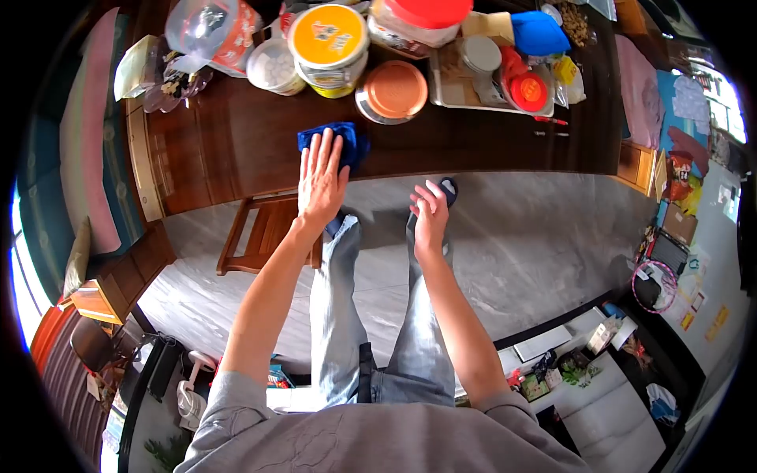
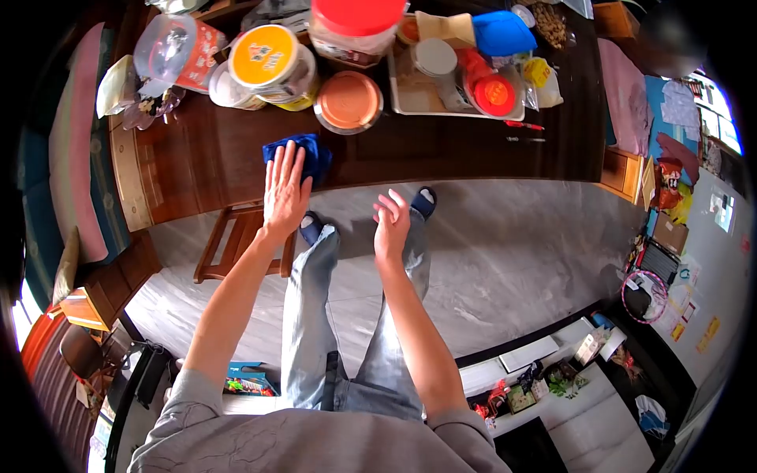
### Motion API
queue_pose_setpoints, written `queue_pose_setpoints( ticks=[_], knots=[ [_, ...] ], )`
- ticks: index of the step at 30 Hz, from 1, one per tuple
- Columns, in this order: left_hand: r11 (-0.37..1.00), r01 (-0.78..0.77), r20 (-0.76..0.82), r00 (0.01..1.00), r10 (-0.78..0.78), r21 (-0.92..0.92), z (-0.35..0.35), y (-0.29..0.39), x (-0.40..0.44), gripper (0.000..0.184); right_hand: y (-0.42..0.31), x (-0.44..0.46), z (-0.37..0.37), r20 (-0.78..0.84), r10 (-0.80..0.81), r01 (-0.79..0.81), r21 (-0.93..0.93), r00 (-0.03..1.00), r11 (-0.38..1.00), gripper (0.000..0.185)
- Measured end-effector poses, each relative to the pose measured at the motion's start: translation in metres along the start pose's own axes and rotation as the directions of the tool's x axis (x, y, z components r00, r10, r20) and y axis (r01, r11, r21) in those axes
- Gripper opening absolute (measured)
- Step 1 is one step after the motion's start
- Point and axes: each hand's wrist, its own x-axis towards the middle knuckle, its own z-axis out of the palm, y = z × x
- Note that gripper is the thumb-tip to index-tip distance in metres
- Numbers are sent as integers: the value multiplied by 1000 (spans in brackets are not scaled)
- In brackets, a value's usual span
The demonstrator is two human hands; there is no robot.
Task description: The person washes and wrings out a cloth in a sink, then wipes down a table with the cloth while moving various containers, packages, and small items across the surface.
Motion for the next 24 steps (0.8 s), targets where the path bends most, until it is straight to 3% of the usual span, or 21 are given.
queue_pose_setpoints(
  ticks=[2, 4, 14, 17, 24],
  knots=[
    [998, -55, 116, 992, 56, -17, 9, 30, 1, 65, 3, -1, -22, -17, -10, 10, 9, 1000, 1000, 46],
    [1000, -18, 120, 993, 15, 26, 25, 56, 3, 65, 1, -3, -37, 53, -92, 95, -38, 994, 995, 45],
    [979, 156, -81, 986, -146, 130, 97, 158, 53, 62, -48, 44, -144, 126, -53, 48, 39, 991, 998, 41],
    [976, 148, -91, 987, -135, 160, 119, 186, 75, 64, -58, 63, -197, 99, 90, -91, 4, 991, 996, 39],
    [983, 77, -60, 996, -68, 169, 163, 265, 122, 66, -87, 115, -294, 89, -1, 17, -176, 996, 984, 39]
  ],
)
